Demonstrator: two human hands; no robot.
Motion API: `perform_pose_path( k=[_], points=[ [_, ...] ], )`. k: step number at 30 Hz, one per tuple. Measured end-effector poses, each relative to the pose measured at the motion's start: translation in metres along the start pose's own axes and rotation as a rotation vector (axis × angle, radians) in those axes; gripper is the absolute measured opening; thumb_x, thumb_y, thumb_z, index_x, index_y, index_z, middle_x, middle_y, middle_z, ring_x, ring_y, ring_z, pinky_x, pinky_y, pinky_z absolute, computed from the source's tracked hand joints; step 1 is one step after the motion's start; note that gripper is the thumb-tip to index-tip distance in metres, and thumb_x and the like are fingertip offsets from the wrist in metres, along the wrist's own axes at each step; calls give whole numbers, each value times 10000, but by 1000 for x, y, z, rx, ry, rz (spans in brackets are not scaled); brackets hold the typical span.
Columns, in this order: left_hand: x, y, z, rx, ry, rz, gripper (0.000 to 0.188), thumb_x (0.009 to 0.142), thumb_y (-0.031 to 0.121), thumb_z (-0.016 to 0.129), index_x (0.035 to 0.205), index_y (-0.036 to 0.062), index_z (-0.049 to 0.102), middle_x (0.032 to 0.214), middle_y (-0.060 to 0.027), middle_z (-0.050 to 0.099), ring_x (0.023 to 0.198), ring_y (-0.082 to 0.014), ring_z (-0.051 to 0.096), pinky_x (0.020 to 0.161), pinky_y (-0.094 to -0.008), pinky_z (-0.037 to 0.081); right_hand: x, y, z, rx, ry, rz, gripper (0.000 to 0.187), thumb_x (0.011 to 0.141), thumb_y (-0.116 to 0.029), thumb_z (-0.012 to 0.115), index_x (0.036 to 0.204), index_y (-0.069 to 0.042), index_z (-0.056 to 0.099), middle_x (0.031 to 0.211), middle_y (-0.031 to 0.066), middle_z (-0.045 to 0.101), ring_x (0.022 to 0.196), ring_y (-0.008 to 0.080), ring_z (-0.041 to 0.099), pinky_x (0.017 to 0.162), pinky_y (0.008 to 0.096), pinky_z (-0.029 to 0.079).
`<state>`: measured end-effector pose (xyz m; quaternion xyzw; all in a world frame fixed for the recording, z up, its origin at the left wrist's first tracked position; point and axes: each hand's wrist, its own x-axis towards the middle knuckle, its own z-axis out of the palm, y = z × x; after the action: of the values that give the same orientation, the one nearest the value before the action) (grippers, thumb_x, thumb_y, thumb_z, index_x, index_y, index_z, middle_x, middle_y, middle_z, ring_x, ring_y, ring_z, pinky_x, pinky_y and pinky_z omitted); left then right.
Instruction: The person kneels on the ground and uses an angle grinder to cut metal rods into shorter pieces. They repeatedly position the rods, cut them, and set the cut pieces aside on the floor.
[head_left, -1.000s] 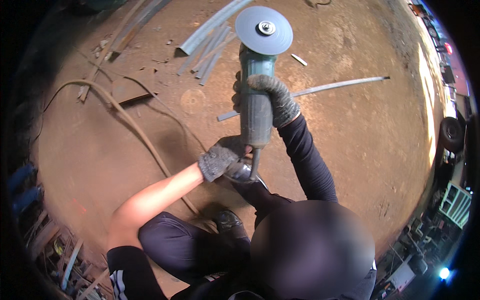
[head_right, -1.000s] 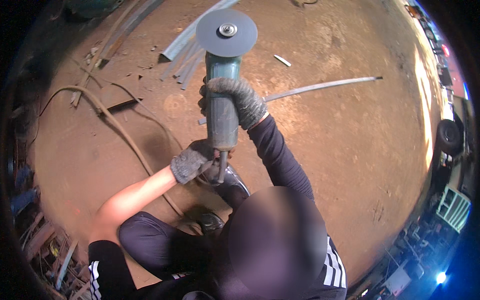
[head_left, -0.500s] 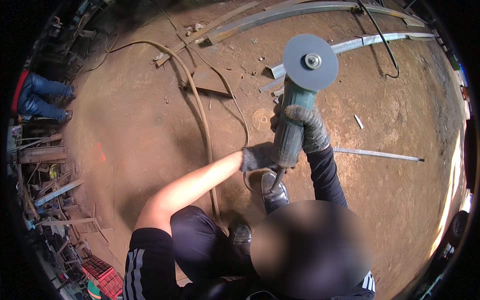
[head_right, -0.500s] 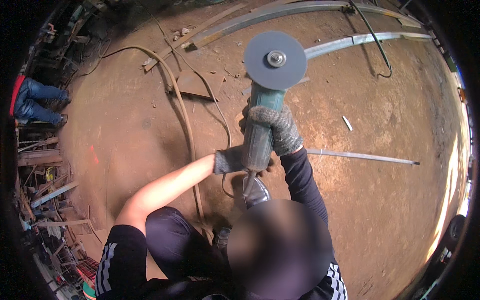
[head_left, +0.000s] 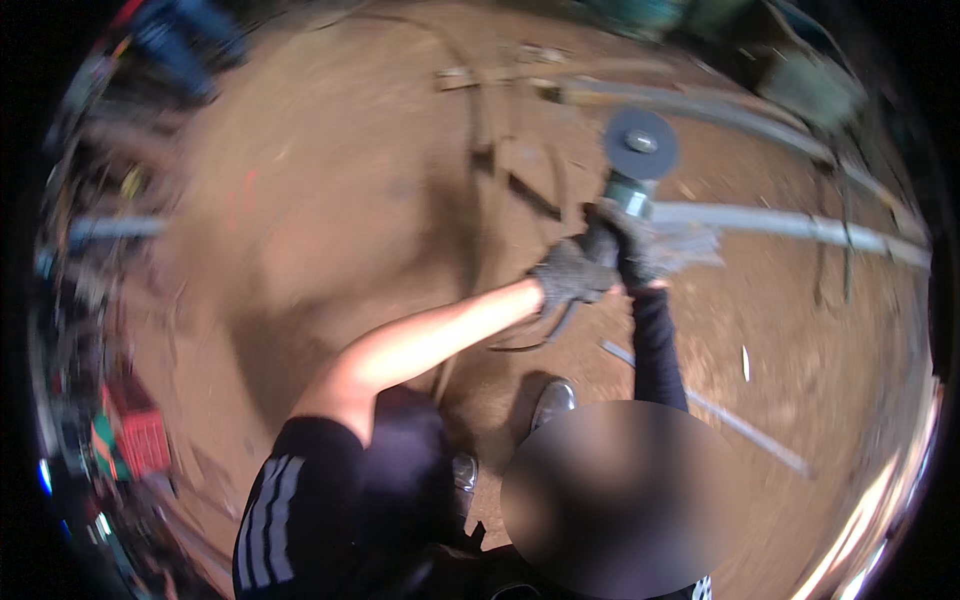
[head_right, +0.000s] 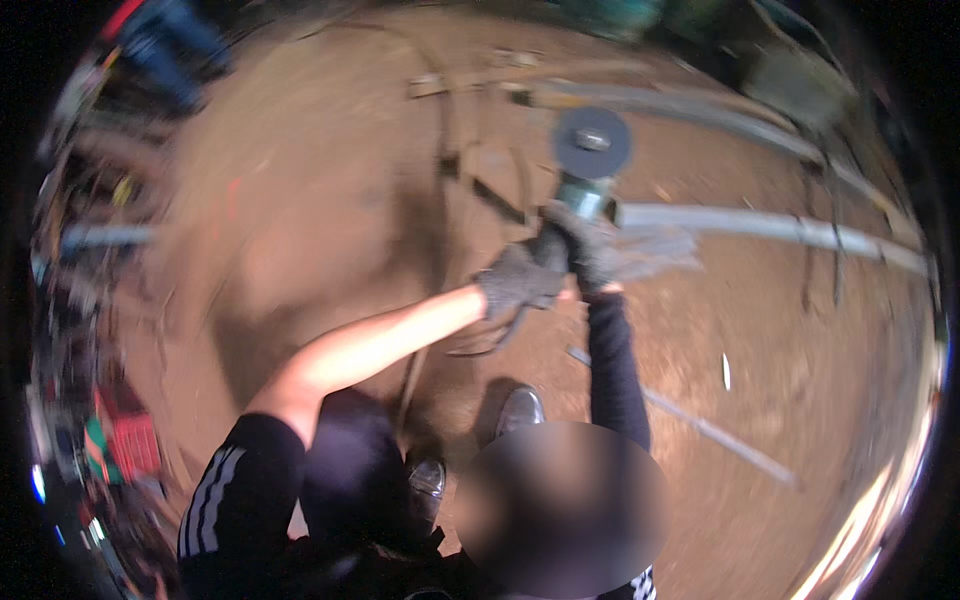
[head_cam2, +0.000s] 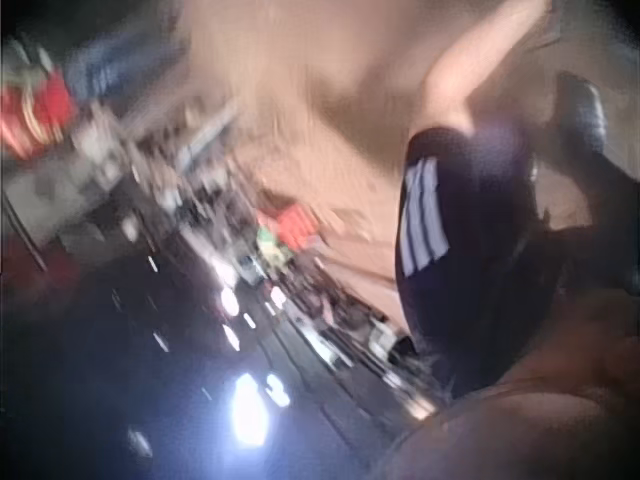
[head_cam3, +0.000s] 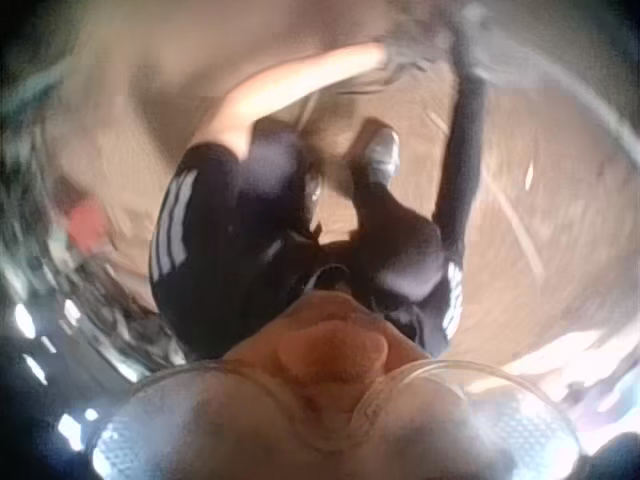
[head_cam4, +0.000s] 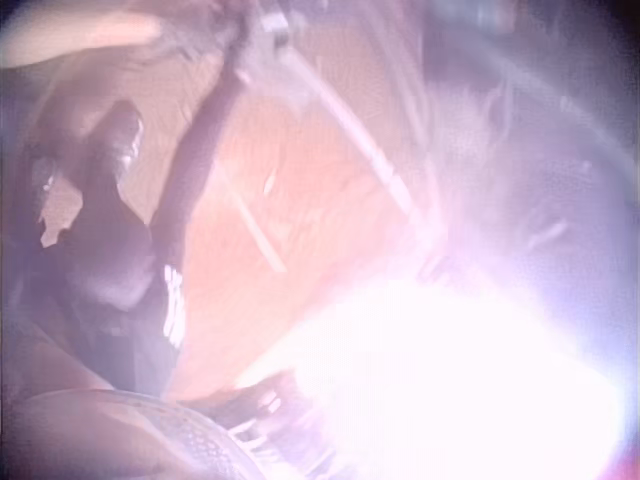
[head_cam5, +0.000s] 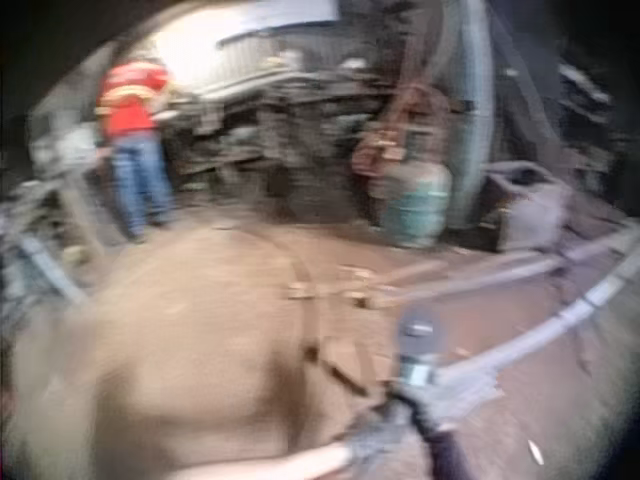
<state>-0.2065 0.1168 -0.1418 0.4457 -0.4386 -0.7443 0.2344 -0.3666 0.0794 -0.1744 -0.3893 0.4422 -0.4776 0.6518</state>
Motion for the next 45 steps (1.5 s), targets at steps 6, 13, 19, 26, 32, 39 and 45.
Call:
perform_pose_path(
  k=[6,13,19,26,32,39,45],
  points=[
    [62,-40,-44,376,334,-22,227,857,297,757,862,105,636,763,6,642,590,-96,553,503,-281,435,-42,51,-100,-525,174,-125,442,977,-300,610,1289,13,615,1267,163,648,1126,272,621,1001,397,479],
    [69,-59,-81,303,484,-37,222,845,289,754,852,93,650,755,-11,647,594,-109,567,513,-297,450,-164,88,-217,-1250,438,-58,461,992,-299,615,1329,14,578,1335,190,610,1211,316,586,1069,426,443],
    [74,-63,-100,287,527,-31,218,835,282,752,842,83,662,748,-26,651,598,-121,580,521,-312,463,-225,96,-203,-1312,386,32,429,978,-263,641,1320,-8,597,1347,188,608,1250,314,566,1081,412,428],
    [88,-82,-116,339,516,-57,216,823,275,749,831,72,676,739,-44,656,603,-134,594,531,-328,478,-299,98,-216,-1299,420,120,399,962,-221,671,1310,-33,619,1362,187,606,1294,312,542,1095,395,411],
    [102,-98,-205,291,463,-114,214,812,268,746,822,62,688,732,-59,660,607,-145,607,539,-342,490,-329,102,-237,-1120,520,210,394,943,-178,695,1323,-96,633,1390,168,598,1362,302,500,1129,388,382],
    [130,-70,-165,301,475,-68,295,701,256,891,802,45,711,664,-67,664,538,-153,613,487,-333,485,-348,99,-267,-1351,578,99,419,861,-138,735,1271,-106,656,1270,174,642,1267,346,558,1080,417,433],
    [112,-70,-185,283,443,-101,414,696,319,909,903,43,680,736,-61,670,580,-156,619,513,-320,492,-331,83,-261,-1462,371,174,247,843,-244,772,1068,-163,712,1015,118,670,1012,352,615,869,444,487]
  ],
)
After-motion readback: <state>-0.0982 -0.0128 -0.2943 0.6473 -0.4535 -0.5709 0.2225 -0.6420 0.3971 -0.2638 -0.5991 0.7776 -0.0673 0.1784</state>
